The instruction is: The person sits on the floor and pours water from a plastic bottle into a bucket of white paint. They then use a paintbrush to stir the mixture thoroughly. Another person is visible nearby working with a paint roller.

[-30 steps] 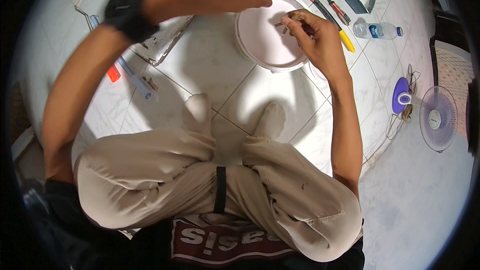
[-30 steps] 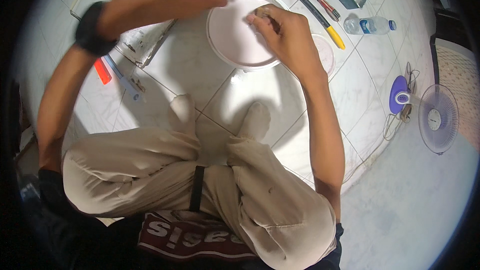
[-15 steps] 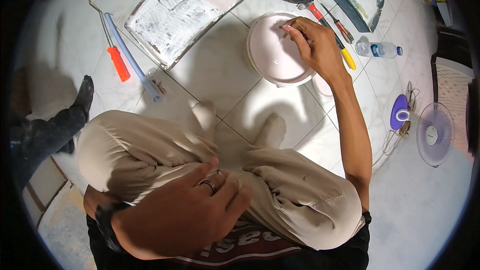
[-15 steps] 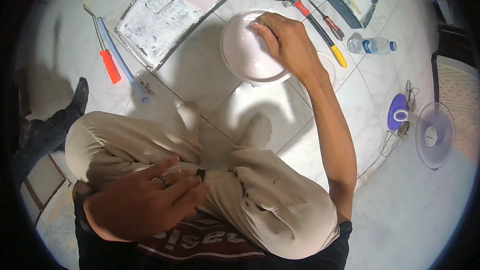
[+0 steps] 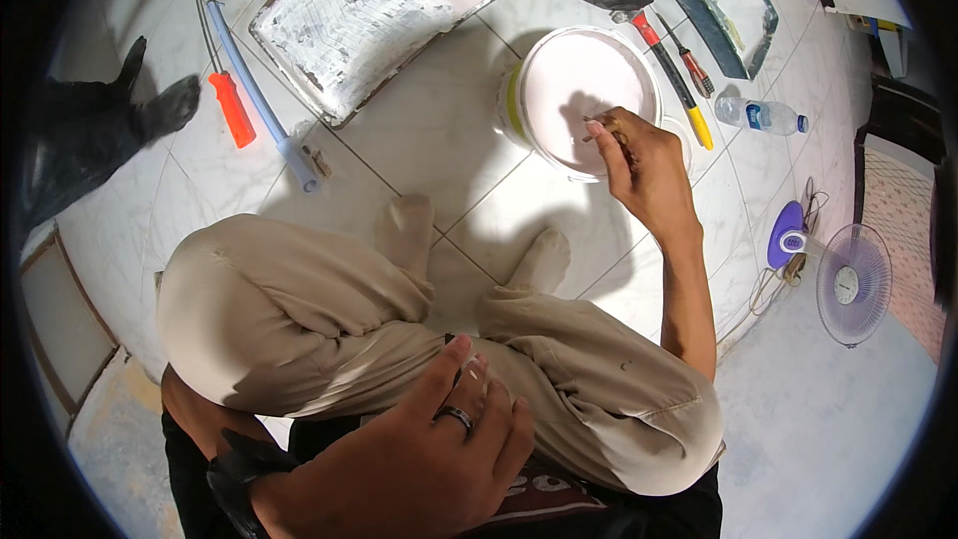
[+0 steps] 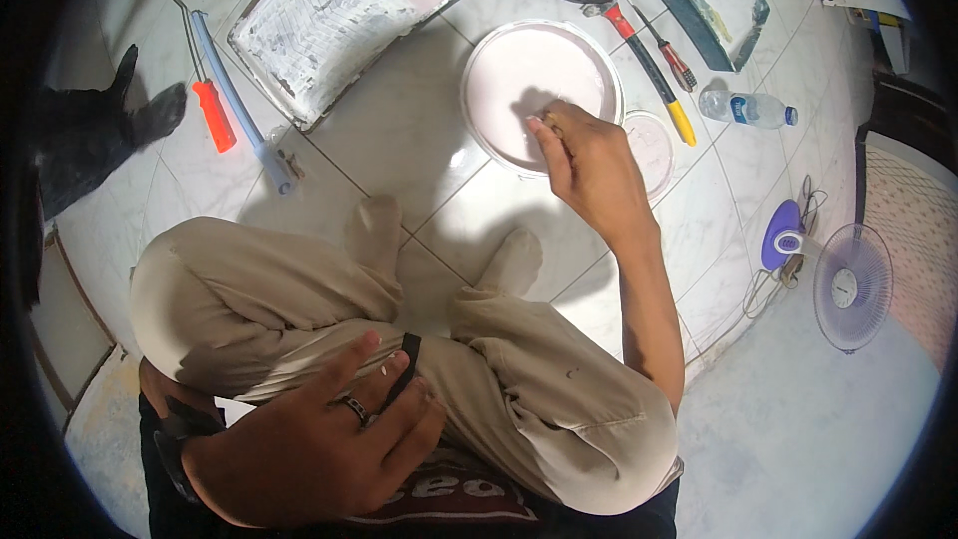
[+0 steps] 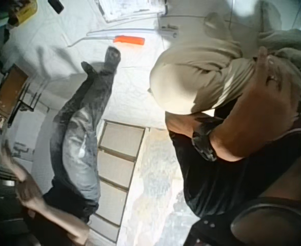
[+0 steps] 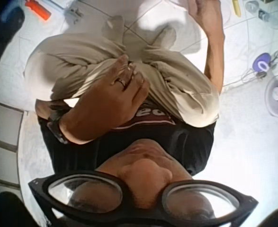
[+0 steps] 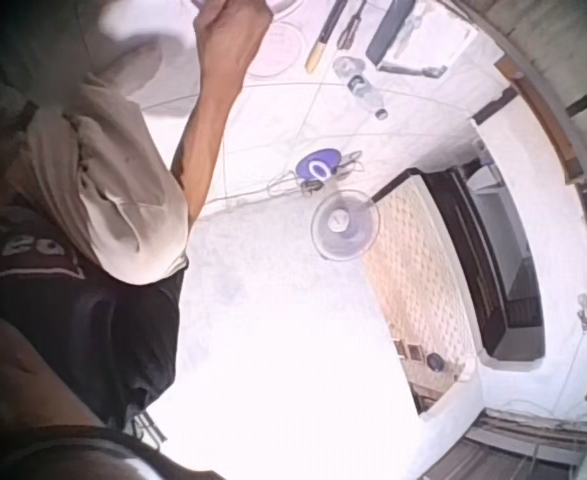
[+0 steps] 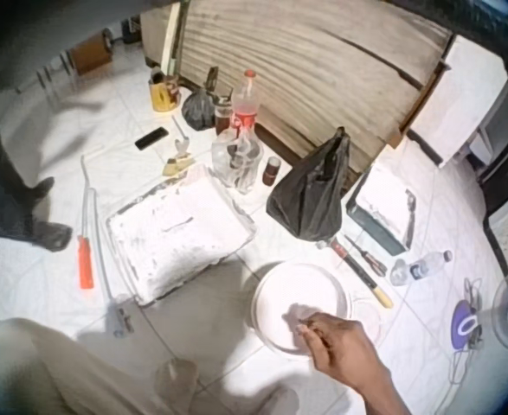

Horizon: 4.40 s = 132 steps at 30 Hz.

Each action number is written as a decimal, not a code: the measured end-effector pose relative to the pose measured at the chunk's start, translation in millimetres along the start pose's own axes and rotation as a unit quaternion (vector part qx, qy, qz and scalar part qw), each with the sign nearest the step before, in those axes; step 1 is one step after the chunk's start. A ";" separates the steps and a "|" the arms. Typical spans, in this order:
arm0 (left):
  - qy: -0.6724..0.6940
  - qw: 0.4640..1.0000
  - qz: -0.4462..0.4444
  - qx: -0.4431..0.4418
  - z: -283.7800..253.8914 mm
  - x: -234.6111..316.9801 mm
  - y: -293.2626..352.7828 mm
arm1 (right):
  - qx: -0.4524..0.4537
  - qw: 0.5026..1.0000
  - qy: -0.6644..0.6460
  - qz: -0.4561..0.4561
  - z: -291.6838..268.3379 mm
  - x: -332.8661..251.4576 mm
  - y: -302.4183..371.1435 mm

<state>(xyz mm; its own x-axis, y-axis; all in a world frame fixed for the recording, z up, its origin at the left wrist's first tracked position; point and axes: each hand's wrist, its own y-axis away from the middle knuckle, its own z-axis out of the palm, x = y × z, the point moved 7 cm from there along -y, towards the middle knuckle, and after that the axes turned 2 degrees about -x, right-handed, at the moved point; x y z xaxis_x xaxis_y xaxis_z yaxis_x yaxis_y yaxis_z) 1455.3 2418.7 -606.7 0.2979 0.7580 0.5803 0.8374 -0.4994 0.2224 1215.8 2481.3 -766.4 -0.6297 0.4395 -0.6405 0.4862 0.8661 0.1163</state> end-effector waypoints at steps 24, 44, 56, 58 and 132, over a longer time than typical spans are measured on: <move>-0.015 0.997 -0.056 0.041 -16.7 -10.6 11.5 | -0.058 0.991 0.104 -0.069 -19.0 -1.0 -3.2; -0.010 0.991 -0.129 0.026 1.1 -1.6 8.6 | 0.073 0.988 0.119 -0.060 -42.3 28.0 -34.5; -0.007 0.990 -0.136 0.042 1.1 -0.5 10.1 | 0.015 1.000 -0.023 -0.004 2.8 8.4 15.7; -0.012 0.990 -0.132 0.039 0.6 1.3 10.4 | 0.018 0.999 -0.022 -0.024 7.0 3.8 3.0; -0.024 0.987 -0.149 0.049 -0.1 1.2 19.0 | 0.027 0.995 0.096 0.030 -13.6 23.9 -23.7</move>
<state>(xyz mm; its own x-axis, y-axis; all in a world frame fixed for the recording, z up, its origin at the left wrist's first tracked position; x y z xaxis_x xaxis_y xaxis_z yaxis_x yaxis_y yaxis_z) 1471.5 2410.1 -601.7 0.0513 0.8856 0.4615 0.9308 -0.2099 0.2993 1180.9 2474.5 -774.1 -0.7001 0.5315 -0.4768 0.5546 0.8254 0.1057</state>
